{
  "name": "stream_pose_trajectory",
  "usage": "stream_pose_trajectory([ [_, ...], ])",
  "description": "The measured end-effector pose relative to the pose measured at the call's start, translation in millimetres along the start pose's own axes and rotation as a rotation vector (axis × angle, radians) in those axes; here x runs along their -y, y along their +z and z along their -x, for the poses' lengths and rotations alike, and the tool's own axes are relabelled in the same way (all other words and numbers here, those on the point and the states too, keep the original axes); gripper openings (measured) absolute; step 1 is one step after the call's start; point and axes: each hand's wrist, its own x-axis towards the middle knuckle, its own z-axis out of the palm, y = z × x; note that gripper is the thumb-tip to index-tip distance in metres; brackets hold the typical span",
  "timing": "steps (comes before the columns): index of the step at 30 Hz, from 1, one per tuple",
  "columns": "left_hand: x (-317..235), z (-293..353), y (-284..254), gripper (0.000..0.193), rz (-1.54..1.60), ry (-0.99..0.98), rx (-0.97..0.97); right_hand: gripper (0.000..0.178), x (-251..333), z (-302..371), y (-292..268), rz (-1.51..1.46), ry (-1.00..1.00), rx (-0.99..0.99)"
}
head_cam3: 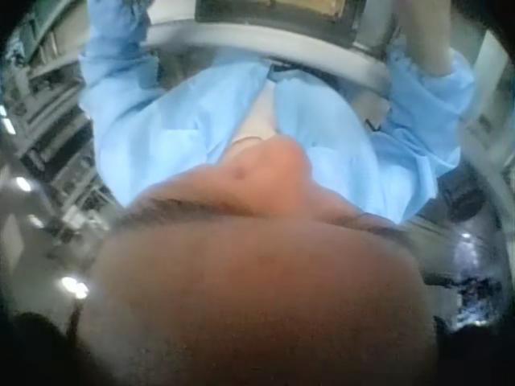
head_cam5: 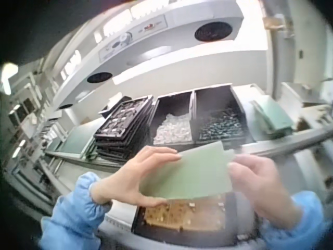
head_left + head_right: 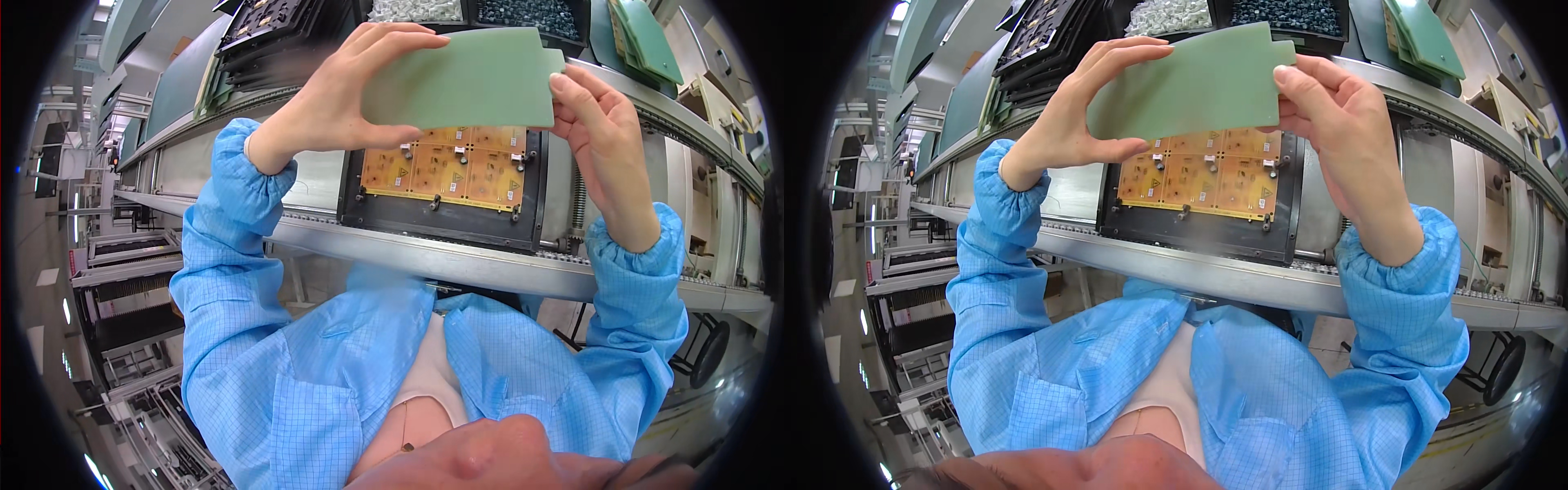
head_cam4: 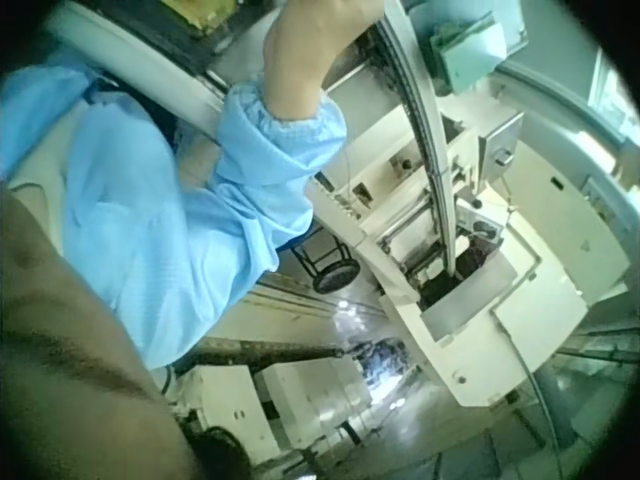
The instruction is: Assembling electronic components onto a printed circuit board on an assembly line.
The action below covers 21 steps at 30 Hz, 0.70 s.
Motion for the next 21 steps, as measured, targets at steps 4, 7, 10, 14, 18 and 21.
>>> stream_pose_trajectory([
  [4,-5,0,6,0.084,0.056,-0.036,0.023,0.036,-1,8,-2,0.082,-0.016,-0.036],
  [7,-6,12,9,0.086,0.042,-0.071,0.032,0.039,-6,14,-21,0.150,0.033,-0.040],
  [10,-5,25,20,0.085,0.016,-0.140,0.091,0.043,-18,20,-37,0.164,0.052,-0.129],
  [14,-4,27,32,0.080,0.013,-0.163,0.111,0.040,-23,21,-42,0.127,0.088,-0.187],
  [18,-3,27,36,0.084,0.018,-0.172,0.128,0.040,-21,20,-38,0.112,0.089,-0.158],
  [21,-5,25,37,0.085,0.019,-0.175,0.128,0.040,-22,19,-39,0.127,0.093,-0.132],
])
